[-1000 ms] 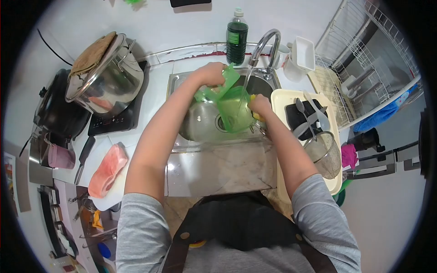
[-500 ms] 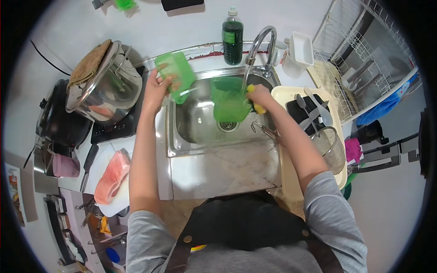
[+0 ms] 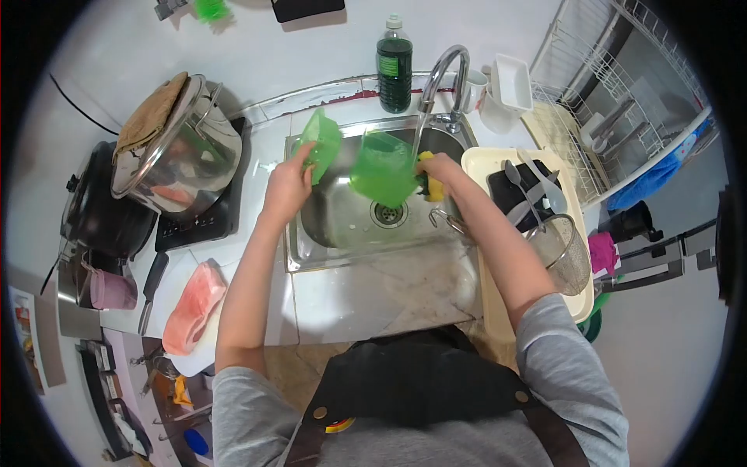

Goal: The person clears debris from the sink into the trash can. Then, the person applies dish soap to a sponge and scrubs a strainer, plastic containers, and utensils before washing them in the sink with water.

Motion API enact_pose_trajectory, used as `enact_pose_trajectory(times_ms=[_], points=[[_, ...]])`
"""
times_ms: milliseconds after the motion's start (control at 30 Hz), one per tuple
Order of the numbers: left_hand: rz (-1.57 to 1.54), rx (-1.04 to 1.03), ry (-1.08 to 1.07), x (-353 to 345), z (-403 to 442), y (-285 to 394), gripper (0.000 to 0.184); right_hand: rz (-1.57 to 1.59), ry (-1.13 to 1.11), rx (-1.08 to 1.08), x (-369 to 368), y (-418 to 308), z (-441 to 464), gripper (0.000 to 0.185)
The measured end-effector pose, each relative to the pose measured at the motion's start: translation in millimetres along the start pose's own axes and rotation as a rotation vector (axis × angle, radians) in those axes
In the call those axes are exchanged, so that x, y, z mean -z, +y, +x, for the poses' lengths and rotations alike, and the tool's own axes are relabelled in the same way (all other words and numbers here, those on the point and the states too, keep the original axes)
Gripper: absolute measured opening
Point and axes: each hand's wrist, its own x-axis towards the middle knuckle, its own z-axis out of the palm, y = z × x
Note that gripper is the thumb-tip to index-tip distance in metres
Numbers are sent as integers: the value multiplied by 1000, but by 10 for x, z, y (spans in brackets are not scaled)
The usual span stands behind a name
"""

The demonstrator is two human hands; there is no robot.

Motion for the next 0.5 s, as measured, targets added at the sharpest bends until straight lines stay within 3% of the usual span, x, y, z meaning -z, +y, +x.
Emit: enact_pose_trajectory(times_ms=[33, 133, 400, 500], points=[[-13, -8, 31, 20, 25, 9, 39, 244, -113, -127, -53, 10, -5, 24], [-49, 6, 74, 147, 107, 55, 38, 900, -373, -240, -211, 91, 13, 14], [-66, 69, 75, 382, 141, -46, 40, 1158, -793, -309, -529, -88, -203, 14], [-7, -10, 93, 358, 107, -108, 39, 831, -488, -117, -682, -31, 10, 14]])
